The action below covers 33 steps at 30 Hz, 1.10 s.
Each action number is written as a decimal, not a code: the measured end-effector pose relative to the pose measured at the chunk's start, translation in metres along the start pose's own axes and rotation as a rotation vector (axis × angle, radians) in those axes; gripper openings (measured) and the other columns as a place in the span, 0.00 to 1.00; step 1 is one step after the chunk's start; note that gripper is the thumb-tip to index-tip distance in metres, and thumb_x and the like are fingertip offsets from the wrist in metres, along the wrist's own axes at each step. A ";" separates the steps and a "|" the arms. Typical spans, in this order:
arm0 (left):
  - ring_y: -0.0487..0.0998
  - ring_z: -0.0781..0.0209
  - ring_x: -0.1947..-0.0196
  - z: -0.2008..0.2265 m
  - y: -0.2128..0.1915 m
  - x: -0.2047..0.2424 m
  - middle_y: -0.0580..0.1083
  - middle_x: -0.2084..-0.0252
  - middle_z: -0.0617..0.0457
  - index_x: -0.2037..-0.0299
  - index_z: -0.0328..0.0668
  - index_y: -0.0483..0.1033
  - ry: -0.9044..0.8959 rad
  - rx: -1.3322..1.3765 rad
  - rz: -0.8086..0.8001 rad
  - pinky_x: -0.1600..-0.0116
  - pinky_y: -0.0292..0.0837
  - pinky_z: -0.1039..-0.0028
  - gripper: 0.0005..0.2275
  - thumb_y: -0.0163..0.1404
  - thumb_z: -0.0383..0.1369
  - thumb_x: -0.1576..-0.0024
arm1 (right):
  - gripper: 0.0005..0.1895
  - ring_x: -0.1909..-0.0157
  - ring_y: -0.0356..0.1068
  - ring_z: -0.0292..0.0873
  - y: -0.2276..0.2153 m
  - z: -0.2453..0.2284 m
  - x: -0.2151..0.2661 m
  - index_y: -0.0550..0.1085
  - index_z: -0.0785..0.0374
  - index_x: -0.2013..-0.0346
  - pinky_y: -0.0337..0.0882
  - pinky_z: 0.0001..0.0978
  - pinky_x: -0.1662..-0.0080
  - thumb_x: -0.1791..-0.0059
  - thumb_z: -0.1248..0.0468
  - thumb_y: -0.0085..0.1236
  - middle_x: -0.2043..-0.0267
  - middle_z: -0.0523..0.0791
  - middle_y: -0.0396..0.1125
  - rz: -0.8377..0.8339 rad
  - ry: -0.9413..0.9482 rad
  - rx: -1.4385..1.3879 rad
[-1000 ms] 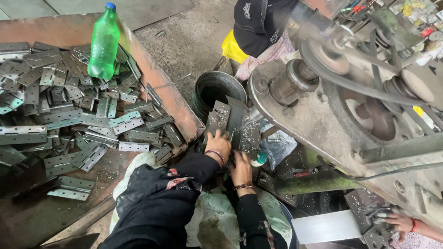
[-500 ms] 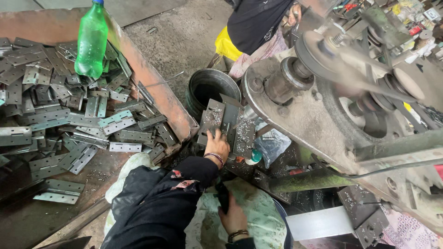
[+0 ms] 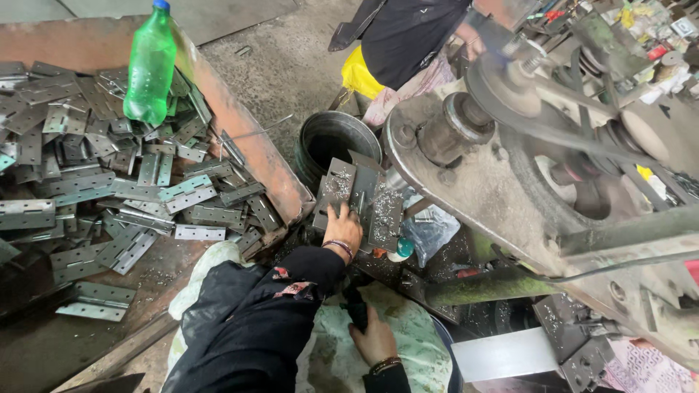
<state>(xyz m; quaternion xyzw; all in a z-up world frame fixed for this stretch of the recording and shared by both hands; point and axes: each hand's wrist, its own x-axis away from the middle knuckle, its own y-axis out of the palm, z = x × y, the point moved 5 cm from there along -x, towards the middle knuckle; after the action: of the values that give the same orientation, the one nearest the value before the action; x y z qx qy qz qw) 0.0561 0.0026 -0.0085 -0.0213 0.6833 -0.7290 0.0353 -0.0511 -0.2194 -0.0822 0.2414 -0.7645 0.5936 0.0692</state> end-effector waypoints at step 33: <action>0.48 0.36 0.26 -0.004 -0.008 -0.007 0.65 0.31 0.48 0.38 0.45 0.74 -0.052 -0.028 -0.020 0.32 0.39 0.26 0.20 0.39 0.40 0.36 | 0.40 0.53 0.75 0.63 0.042 0.007 -0.003 0.61 0.57 0.33 0.74 0.54 0.54 0.57 0.52 0.64 0.54 0.59 0.74 0.174 -0.016 -0.163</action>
<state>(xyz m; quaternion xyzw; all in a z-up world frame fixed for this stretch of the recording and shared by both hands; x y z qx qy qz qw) 0.0624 0.0079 -0.0010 -0.0475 0.6920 -0.7189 0.0452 -0.0663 -0.2180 -0.1226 0.1723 -0.8290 0.5312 0.0307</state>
